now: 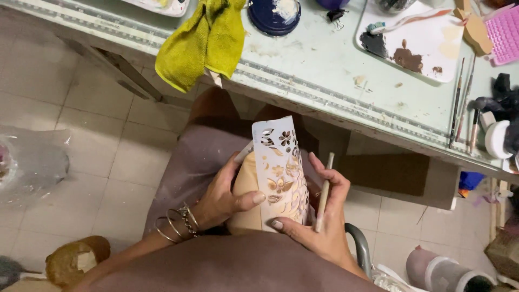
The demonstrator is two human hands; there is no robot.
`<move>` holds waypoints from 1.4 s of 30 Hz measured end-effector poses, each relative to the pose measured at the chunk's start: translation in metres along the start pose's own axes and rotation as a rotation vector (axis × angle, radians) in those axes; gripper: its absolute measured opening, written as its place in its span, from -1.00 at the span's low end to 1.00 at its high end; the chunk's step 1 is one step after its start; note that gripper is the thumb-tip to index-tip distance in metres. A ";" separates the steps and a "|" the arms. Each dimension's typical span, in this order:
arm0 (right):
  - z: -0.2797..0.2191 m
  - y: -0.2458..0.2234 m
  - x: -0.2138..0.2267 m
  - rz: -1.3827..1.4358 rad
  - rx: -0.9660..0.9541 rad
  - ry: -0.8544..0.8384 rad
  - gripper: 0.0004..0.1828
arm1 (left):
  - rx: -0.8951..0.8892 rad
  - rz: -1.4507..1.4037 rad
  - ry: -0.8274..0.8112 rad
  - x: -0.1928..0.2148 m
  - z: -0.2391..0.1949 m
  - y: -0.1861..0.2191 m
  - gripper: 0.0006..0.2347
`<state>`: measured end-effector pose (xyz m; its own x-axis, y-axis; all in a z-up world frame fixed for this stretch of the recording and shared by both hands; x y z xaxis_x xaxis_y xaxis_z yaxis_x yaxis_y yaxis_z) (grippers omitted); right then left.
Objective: Decorating a gourd by applying a pattern through a stencil using a tool
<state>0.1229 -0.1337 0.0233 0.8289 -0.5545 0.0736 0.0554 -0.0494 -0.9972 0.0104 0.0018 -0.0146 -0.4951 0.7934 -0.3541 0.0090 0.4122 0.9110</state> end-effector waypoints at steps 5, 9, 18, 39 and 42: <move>0.003 -0.007 -0.003 -0.058 -0.008 -0.043 -0.18 | 0.038 -0.048 -0.016 -0.001 -0.002 0.003 -0.27; 0.004 -0.008 -0.003 -0.107 -0.095 -0.034 -0.19 | 0.048 -0.035 -0.055 -0.001 -0.004 0.005 -0.27; 0.006 -0.007 -0.005 -0.040 -0.039 -0.061 -0.23 | 0.221 0.064 -0.026 -0.001 -0.003 0.004 -0.06; 0.003 -0.025 0.022 -0.172 -0.001 0.125 -0.62 | 0.192 0.113 -0.028 0.002 -0.002 0.000 -0.11; 0.005 -0.040 0.024 -0.384 0.012 0.219 -0.62 | 0.146 0.287 -0.038 0.005 -0.001 -0.001 -0.16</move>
<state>0.1435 -0.1410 0.0654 0.6095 -0.6607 0.4381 0.3437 -0.2777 -0.8971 0.0065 0.0050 -0.0172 -0.4210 0.9018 -0.0973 0.2699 0.2270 0.9357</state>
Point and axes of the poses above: each hand's wrist, its own z-axis towards the middle knuckle, its own x-axis out of the back of the hand, y = z × x, the point moved 2 cm from there along z, towards the middle knuckle, and after that the axes turned 1 degree about -z, right-handed, at the moved point
